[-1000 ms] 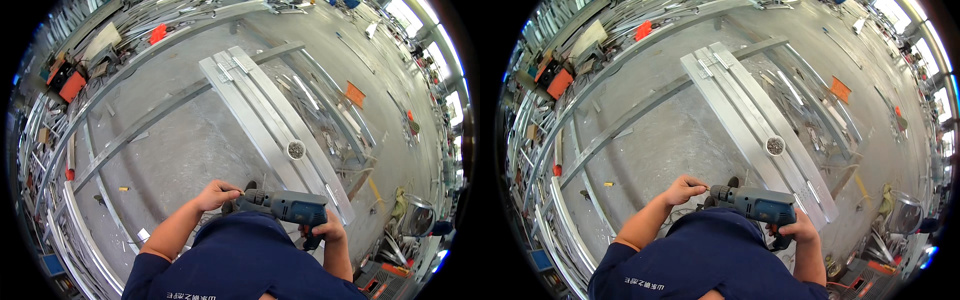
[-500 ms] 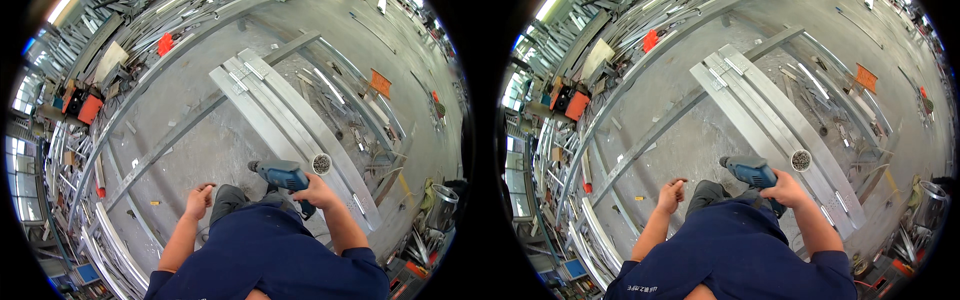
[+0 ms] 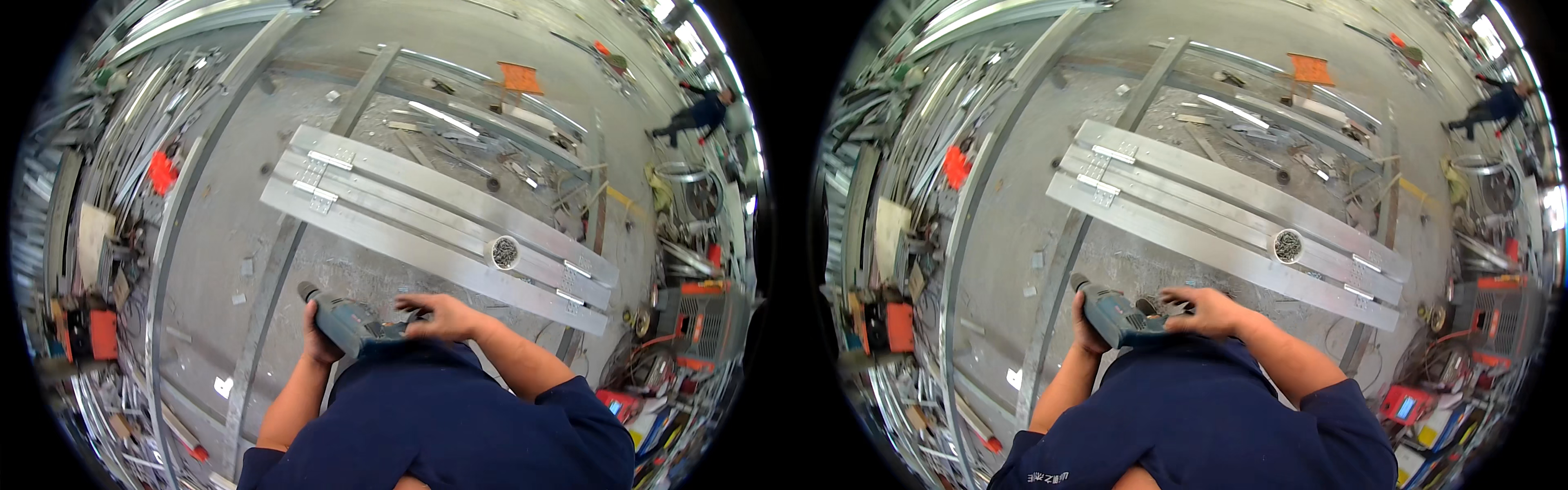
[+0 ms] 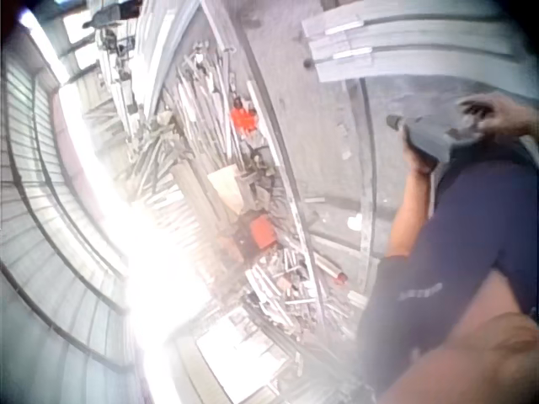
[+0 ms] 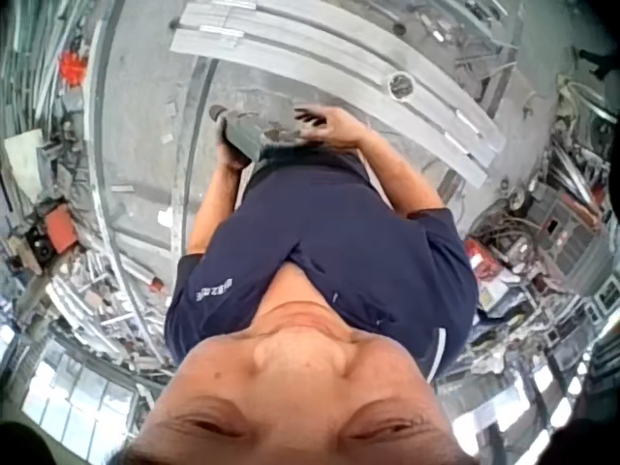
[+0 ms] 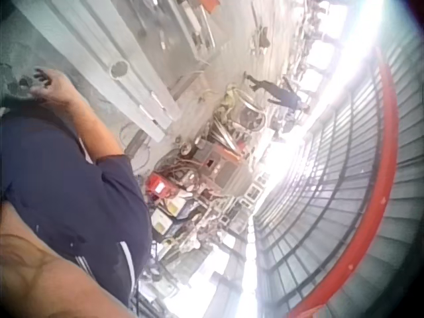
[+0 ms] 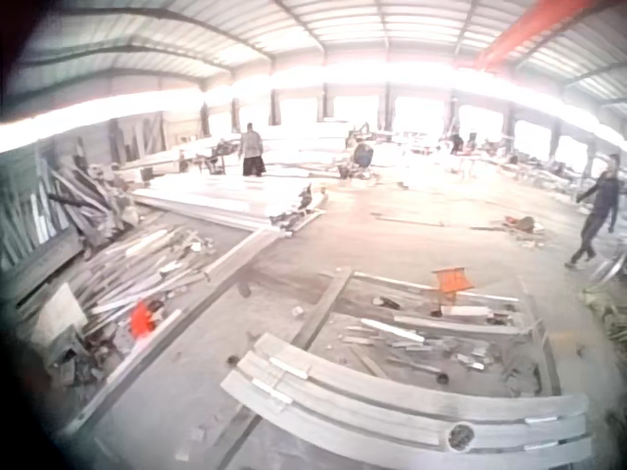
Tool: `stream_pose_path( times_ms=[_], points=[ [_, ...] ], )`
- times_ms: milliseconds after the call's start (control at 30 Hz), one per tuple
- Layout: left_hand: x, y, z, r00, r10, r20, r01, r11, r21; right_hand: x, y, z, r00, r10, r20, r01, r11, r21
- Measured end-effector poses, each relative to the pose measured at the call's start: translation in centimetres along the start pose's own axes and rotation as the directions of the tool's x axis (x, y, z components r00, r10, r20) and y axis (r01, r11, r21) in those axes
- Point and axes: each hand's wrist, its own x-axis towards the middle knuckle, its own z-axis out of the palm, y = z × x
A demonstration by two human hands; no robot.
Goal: The person uses a corded drill to drive screws into pre-drilled holes on a metal frame assembly. They repeatedly pick up screws from a nearby container and fasten them into the frame while seated on the floor in a workshop.
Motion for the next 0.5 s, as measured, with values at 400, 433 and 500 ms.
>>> stream_pose_path(
  times_ms=[400,433,500],
  points=[
    [3.5,13.3,0.4,0.984,0.095,-0.150,-0.071,0.985,0.158,-2.2,33.0,-8.7,0.278,0.930,-0.241,0.149,0.207,0.967],
    [3.3,14.2,0.3,0.970,0.146,-0.195,-0.110,0.977,0.184,-1.3,33.8,-9.1,0.292,0.931,-0.219,0.223,0.157,0.962],
    [3.1,16.1,-1.0,0.947,0.177,-0.267,-0.106,0.960,0.260,1.2,34.8,-10.5,0.307,0.927,-0.218,0.353,0.102,0.930]
  ],
)
